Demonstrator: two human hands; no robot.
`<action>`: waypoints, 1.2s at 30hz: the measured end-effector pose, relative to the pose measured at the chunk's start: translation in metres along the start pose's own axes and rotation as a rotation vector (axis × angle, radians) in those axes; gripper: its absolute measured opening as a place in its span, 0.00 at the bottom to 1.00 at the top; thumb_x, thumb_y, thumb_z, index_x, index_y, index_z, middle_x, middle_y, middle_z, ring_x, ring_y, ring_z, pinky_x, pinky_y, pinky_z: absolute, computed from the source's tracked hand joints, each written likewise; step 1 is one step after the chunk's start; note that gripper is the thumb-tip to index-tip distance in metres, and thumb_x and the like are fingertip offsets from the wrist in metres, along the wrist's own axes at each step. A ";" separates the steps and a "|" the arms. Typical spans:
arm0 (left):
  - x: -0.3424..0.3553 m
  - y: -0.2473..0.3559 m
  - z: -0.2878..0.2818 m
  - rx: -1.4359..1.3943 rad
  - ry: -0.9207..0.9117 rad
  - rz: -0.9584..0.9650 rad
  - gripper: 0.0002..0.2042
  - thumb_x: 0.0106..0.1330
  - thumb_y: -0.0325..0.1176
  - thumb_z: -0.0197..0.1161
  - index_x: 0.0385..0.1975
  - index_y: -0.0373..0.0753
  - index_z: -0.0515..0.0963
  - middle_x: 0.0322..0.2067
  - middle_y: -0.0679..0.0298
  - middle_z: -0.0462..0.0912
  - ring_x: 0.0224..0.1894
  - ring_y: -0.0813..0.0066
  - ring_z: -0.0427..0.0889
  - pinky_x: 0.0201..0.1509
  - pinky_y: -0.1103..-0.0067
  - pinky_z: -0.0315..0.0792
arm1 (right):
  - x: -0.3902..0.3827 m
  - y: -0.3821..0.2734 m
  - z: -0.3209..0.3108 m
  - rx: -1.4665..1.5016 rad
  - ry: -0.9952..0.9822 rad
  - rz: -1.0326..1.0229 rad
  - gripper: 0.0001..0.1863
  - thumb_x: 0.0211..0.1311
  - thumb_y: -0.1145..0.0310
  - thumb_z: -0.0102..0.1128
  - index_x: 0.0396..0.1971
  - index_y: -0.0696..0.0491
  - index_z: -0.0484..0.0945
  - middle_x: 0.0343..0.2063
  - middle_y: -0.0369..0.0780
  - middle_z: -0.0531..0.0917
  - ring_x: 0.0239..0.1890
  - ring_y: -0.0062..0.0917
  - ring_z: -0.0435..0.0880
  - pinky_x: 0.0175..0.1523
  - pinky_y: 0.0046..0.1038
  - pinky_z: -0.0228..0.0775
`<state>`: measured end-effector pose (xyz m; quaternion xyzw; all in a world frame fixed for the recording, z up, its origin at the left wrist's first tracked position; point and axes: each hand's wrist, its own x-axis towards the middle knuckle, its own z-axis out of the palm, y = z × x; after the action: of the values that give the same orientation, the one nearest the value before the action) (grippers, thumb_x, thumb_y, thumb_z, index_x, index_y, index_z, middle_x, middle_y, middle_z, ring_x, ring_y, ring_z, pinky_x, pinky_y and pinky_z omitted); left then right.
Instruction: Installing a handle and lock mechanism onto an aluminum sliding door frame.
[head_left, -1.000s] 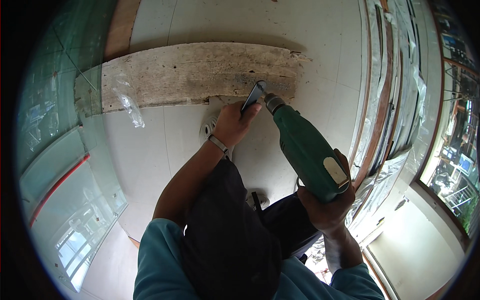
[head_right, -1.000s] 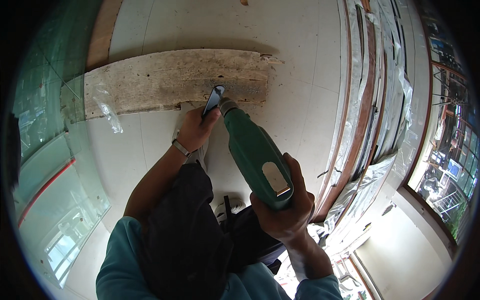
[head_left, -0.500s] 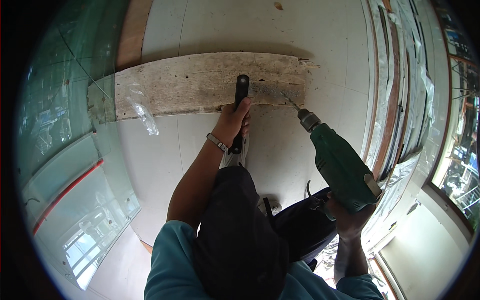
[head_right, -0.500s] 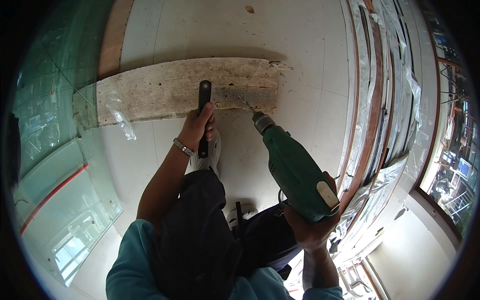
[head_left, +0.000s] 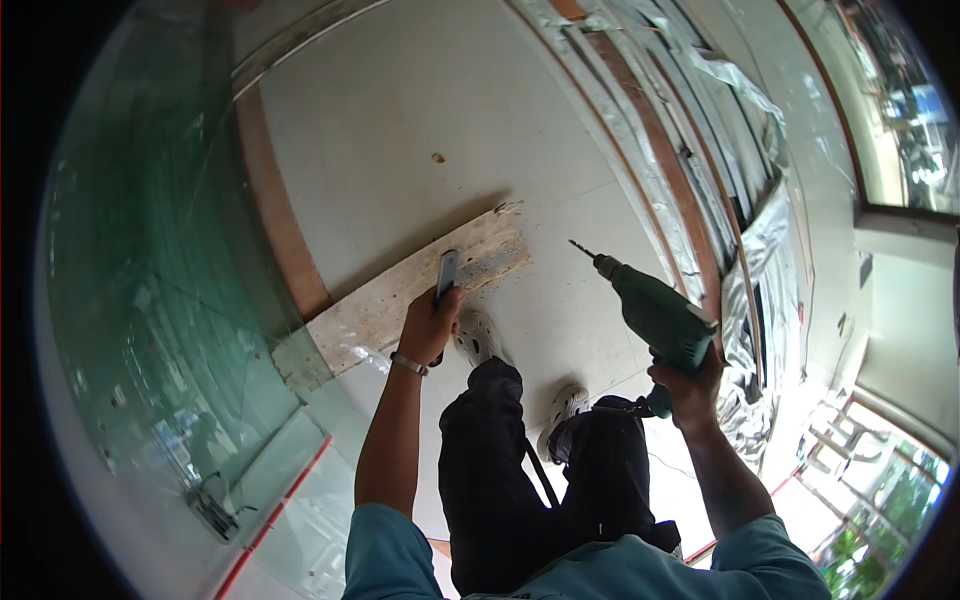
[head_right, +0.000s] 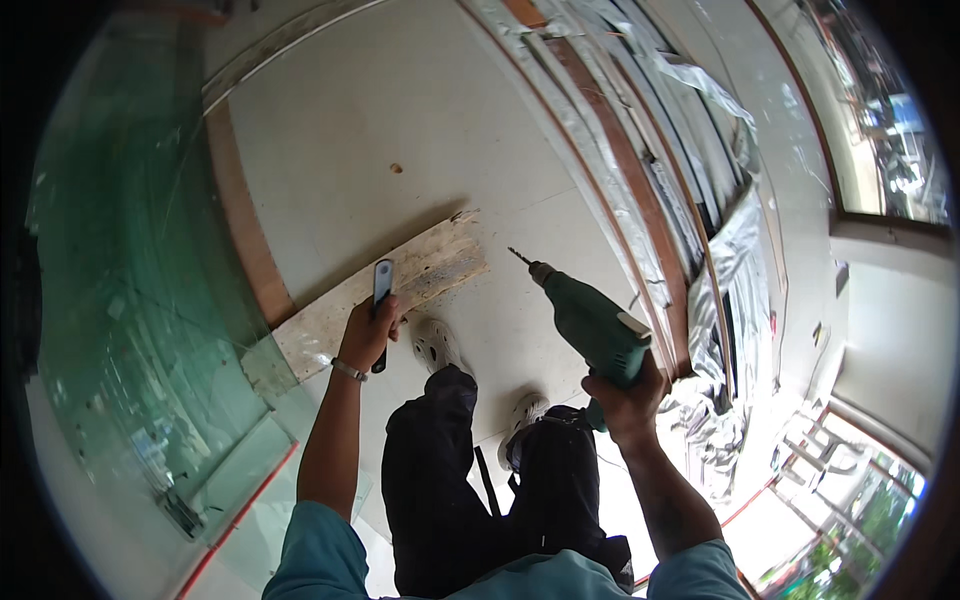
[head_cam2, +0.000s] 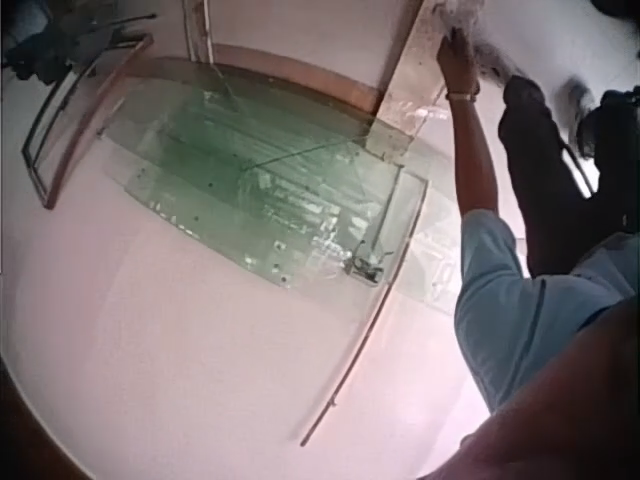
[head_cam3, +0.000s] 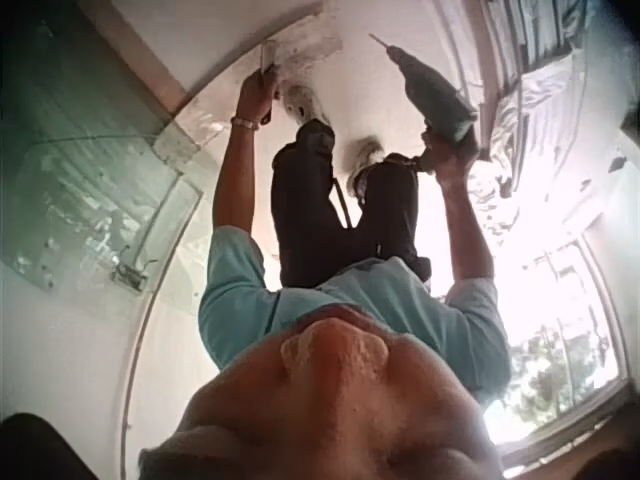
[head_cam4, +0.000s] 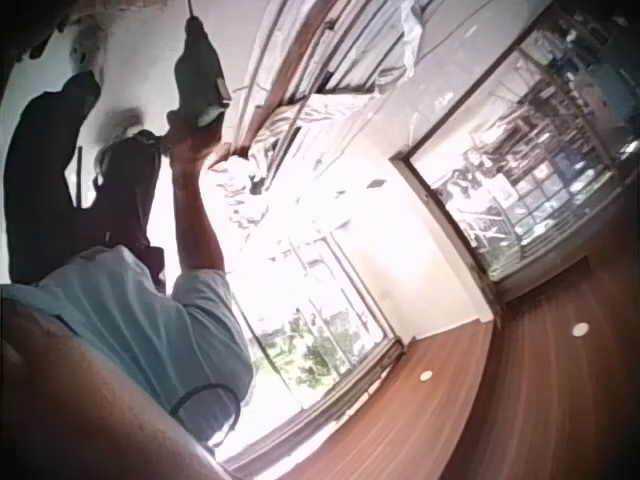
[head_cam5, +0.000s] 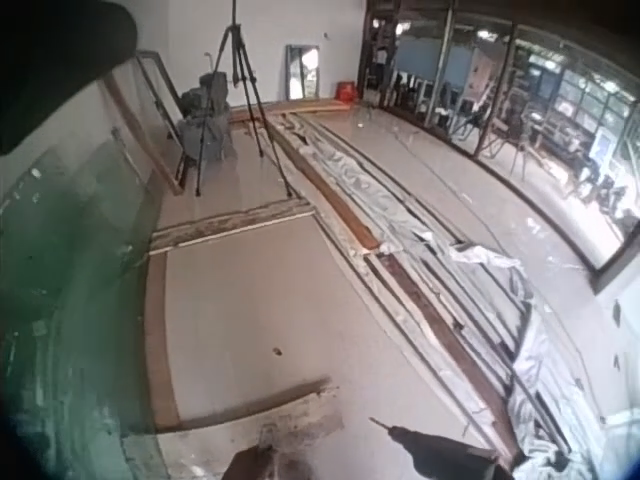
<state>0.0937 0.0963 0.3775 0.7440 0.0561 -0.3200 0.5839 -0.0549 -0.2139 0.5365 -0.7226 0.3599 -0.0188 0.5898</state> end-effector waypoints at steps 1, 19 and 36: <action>-0.013 0.016 -0.002 -0.028 -0.008 -0.047 0.22 0.69 0.52 0.55 0.25 0.37 0.71 0.16 0.68 0.71 0.18 0.79 0.73 0.23 0.79 0.69 | -0.017 -0.016 -0.014 -0.070 0.051 0.036 0.35 0.37 0.79 0.65 0.54 0.59 0.71 0.32 0.38 0.82 0.33 0.21 0.81 0.38 0.24 0.74; -0.208 0.108 0.062 0.868 0.188 -0.218 0.23 0.68 0.51 0.53 0.48 0.34 0.74 0.35 0.58 0.79 0.35 0.66 0.77 0.36 0.66 0.70 | -0.667 0.108 -0.440 -0.611 0.695 0.865 0.36 0.44 0.78 0.52 0.59 0.38 0.71 0.32 0.48 0.84 0.38 0.46 0.83 0.43 0.42 0.74; -0.535 0.035 0.694 1.506 -0.528 -0.177 0.22 0.57 0.49 0.66 0.36 0.32 0.81 0.33 0.60 0.82 0.39 0.66 0.78 0.46 0.69 0.69 | -1.061 0.279 -0.665 -0.300 1.657 1.389 0.43 0.41 0.78 0.61 0.63 0.40 0.64 0.40 0.49 0.82 0.44 0.47 0.81 0.46 0.43 0.74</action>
<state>-0.5974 -0.3875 0.6179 0.8306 -0.2562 -0.4824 -0.1085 -1.2795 -0.2091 0.9187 -0.1894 0.9735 -0.1186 -0.0477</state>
